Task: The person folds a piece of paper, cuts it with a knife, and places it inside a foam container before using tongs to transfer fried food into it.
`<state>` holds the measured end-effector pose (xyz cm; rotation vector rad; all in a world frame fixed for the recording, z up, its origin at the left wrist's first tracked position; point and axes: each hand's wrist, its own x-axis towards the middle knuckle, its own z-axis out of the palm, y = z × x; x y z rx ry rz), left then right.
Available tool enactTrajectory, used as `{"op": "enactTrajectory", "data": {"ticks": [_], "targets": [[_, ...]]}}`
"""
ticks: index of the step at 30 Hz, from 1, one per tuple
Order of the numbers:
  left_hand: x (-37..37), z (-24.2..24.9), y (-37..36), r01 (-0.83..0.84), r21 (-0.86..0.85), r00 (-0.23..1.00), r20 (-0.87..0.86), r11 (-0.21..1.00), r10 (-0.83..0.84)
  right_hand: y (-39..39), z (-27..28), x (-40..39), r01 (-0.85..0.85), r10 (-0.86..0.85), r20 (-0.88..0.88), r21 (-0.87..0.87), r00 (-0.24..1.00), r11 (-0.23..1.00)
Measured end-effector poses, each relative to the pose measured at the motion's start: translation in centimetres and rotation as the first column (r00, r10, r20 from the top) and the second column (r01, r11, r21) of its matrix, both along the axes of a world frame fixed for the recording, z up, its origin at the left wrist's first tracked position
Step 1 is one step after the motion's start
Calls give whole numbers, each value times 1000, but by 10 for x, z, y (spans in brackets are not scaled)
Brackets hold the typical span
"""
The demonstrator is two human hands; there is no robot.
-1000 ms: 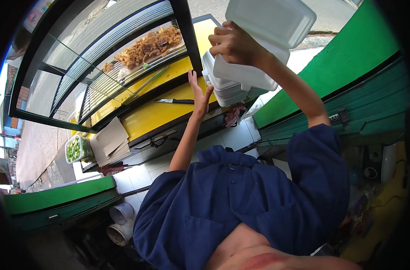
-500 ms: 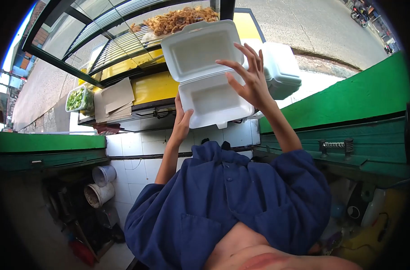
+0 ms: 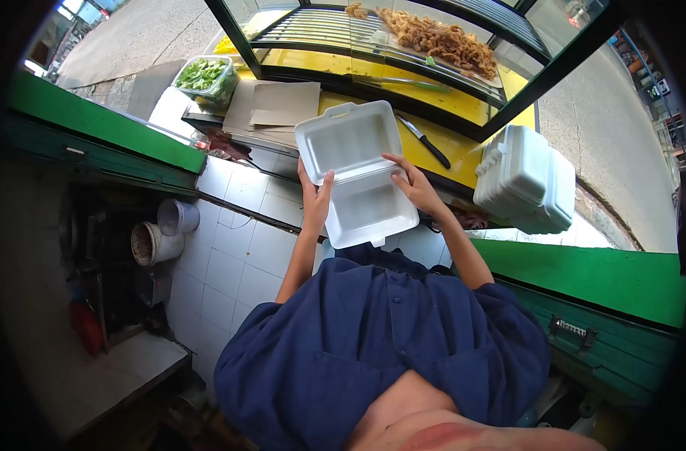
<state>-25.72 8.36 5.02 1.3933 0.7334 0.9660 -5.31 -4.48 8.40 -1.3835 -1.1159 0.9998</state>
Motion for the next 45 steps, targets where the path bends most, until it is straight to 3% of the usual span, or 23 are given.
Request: {"op": "enactTrajectory", "data": {"ticks": [1, 3, 6, 9, 14, 18, 21, 24, 30, 32, 34, 38, 41, 43, 45], "targets": [[-13, -3, 13, -89, 11, 995, -33, 996, 89, 18, 1, -7, -75, 75, 82, -4, 994, 997], [-45, -4, 44, -213, -10, 975, -73, 977, 212, 60, 7, -20, -15, 5, -106, -93, 994, 996], [-89, 13, 88, -396, -27, 917, -66, 918, 394, 139, -24, -7, 233, -232, 98, 4, 968, 973], [-123, -1, 133, -470, 51, 882, -25, 881, 471, 207, -48, 4, 317, -319, 193, 42, 928, 947], [-137, -3, 177, -450, -12, 892, -50, 893, 449, 277, -73, 5, 451, -444, 239, 27, 864, 892], [-130, 1, 198, -410, -22, 912, -45, 912, 409, 296, -59, -7, 522, -481, 378, -6, 791, 853], [-127, -4, 208, -384, -49, 923, -37, 922, 382, 302, -62, -10, 568, -538, 360, 27, 762, 822], [-123, -6, 213, -372, -66, 928, -23, 926, 371, 302, -70, -11, 560, -601, 378, 226, 704, 797], [-118, -5, 211, -413, -57, 910, -7, 909, 414, 271, -22, -22, 530, -515, -130, 124, 847, 839], [-113, -9, 208, -404, -60, 914, 1, 913, 405, 255, -7, -25, 544, -497, -224, 301, 839, 783], [-108, -17, 204, -301, -110, 954, -46, 947, 298, 233, 10, -28, 555, -492, -261, 452, 831, 698], [-74, -13, 187, -111, -162, 991, -94, 980, 97, 178, 36, -35, 381, -524, -12, 701, 851, 602], [-44, -16, 177, 81, -213, 996, -29, 974, -89, 133, 27, -28, 167, -539, 349, 702, 766, 692], [-24, -4, 170, 227, -243, 973, 84, 943, -213, 107, 22, -25, 133, -505, 448, 637, 738, 759], [-10, -28, 183, 441, -320, 896, 95, 838, -434, 84, 13, -22, 109, -467, 505, 586, 726, 803]]}}
